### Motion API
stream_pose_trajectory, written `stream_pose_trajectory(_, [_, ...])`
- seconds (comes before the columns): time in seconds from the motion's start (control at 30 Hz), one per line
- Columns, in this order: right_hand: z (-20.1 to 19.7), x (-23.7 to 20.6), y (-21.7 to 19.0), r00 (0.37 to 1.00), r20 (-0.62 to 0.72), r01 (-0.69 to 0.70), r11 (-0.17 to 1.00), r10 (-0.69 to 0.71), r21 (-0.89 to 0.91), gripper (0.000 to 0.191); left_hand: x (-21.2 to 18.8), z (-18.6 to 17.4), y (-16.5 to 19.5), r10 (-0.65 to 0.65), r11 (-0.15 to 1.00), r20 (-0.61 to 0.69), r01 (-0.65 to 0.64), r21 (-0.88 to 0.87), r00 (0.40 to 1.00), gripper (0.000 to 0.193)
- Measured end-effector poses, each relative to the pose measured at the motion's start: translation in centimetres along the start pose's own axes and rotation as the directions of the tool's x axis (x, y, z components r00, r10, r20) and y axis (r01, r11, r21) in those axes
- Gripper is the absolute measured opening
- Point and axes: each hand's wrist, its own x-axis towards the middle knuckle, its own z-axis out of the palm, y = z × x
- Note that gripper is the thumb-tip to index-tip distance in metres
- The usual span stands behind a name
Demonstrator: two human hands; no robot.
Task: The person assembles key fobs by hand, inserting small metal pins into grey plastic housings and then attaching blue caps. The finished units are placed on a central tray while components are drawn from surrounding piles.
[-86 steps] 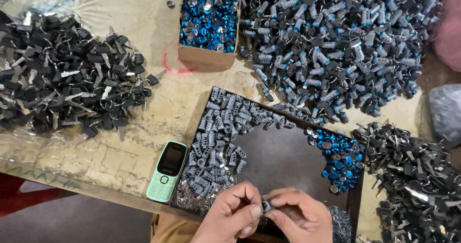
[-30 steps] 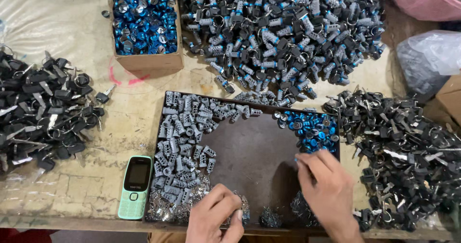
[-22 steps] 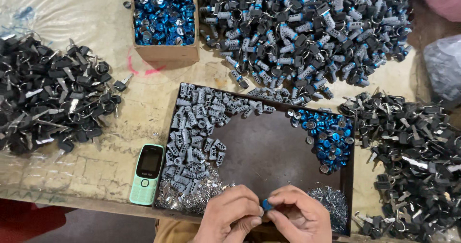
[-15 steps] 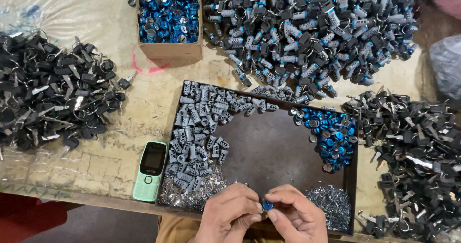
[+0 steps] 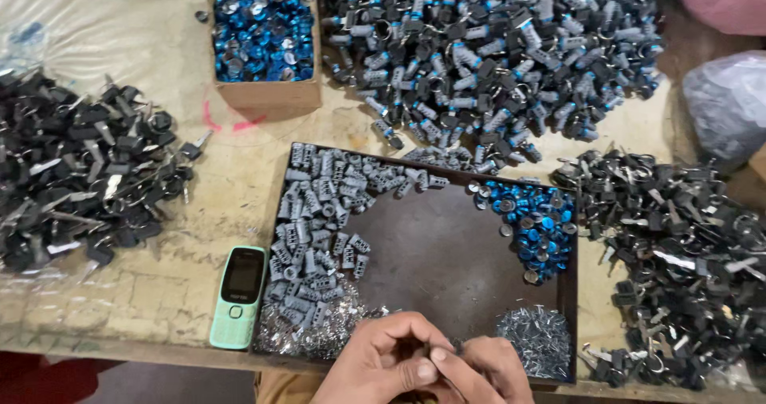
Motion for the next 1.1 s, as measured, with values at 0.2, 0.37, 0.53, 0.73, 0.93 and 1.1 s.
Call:
stream_pose_trajectory(0.2, [-5.0, 5.3, 1.5, 0.986, 0.113, -0.115, 0.990, 0.124, -0.079, 0.044, 0.1, -0.4, 0.1, 0.446, 0.693, -0.156, -0.230, 0.683, 0.881, 0.020])
stream_pose_trajectory(0.37, [-12.2, 9.6, 7.1, 0.972, -0.163, -0.236, 0.746, 0.172, -0.623, 0.043, -0.2, 0.3, -1.0, 0.486, 0.627, -0.163, -0.213, 0.750, 0.858, 0.022])
stream_pose_trajectory(0.53, [-12.1, 8.5, 9.0, 0.993, 0.012, -0.076, 0.721, 0.117, -0.689, 0.041, -0.3, 1.0, -1.7, 0.513, 0.612, -0.144, -0.242, 0.753, 0.847, 0.023])
stream_pose_trajectory(0.73, [-12.8, 3.5, 8.2, 0.972, -0.130, -0.234, 0.721, 0.198, -0.652, 0.025, -1.2, 1.6, -1.8, 0.513, 0.612, -0.141, -0.246, 0.752, 0.847, 0.017])
stream_pose_trajectory(0.93, [-14.1, 1.7, 6.7, 0.831, -0.422, -0.395, 0.919, 0.362, 0.010, 0.016, -1.6, 2.6, -1.7, 0.285, 0.766, -0.251, -0.062, 0.639, 0.925, 0.015])
stream_pose_trajectory(1.1, [-10.0, 0.1, 2.7, 0.840, 0.078, -0.293, 0.328, 0.537, 0.898, 0.026, -1.8, 3.1, -0.9, 0.341, 0.816, -0.193, -0.187, 0.547, 0.920, 0.014])
